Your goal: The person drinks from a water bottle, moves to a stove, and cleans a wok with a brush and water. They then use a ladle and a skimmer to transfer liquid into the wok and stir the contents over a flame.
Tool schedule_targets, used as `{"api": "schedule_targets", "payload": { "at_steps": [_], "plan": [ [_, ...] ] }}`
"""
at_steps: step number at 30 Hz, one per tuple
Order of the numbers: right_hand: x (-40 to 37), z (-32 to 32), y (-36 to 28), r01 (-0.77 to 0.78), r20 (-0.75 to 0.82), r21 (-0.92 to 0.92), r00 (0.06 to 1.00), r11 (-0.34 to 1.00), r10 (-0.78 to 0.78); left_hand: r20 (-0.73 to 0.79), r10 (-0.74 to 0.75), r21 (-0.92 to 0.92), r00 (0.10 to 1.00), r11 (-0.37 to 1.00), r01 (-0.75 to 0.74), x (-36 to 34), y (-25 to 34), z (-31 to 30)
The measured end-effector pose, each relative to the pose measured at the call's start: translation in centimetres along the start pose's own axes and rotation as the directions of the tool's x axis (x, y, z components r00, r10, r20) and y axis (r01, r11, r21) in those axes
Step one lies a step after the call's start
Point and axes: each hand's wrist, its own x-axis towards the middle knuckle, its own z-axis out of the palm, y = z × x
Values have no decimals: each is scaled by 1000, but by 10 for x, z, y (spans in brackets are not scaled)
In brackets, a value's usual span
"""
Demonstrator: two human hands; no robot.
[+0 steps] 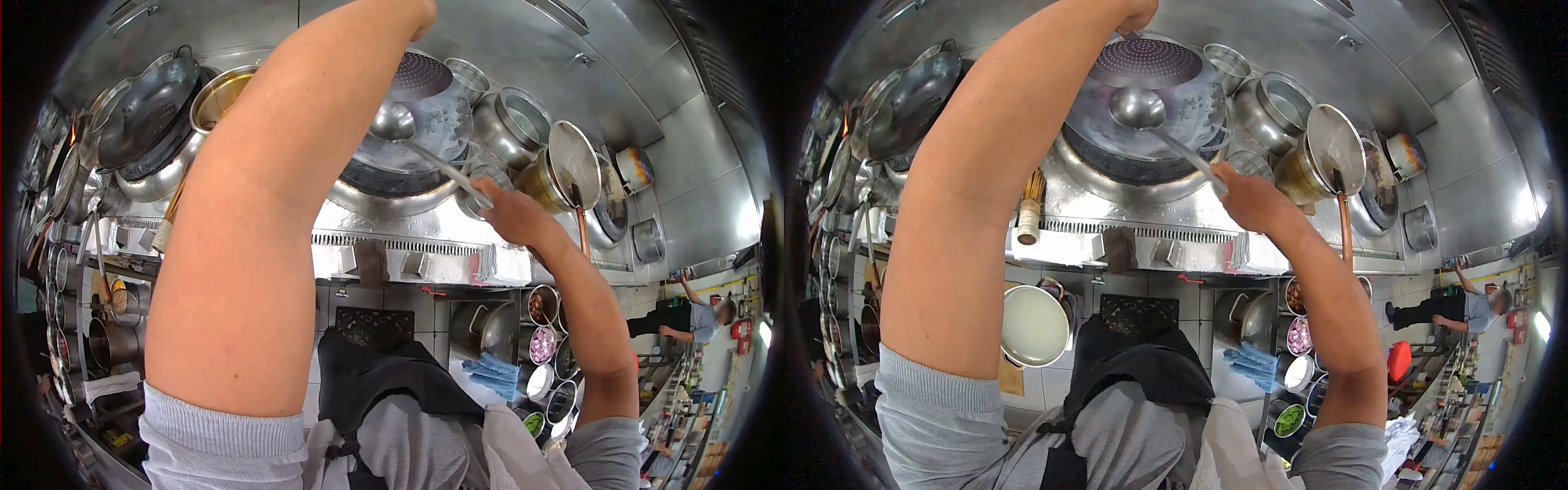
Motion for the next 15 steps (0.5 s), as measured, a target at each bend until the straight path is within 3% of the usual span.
{"api": "schedule_targets", "payload": {
  "at_steps": [5,8,12,15],
  "plan": [
    [23,36,23,-8,10,-141,1000,990,9,-11,8,-9,1000,1000,-8,-3,0,-2],
    [15,9,14,56,18,-108,998,993,-54,-41,15,-5,999,1000,-15,3,-1,3],
    [-12,-20,-13,-99,104,-151,988,984,116,-29,-4,-10,1000,1000,4,0,-1,3],
    [-11,-37,-21,-221,263,-64,937,973,230,-38,15,14,999,1000,-14,1,1,3]
  ]
}}
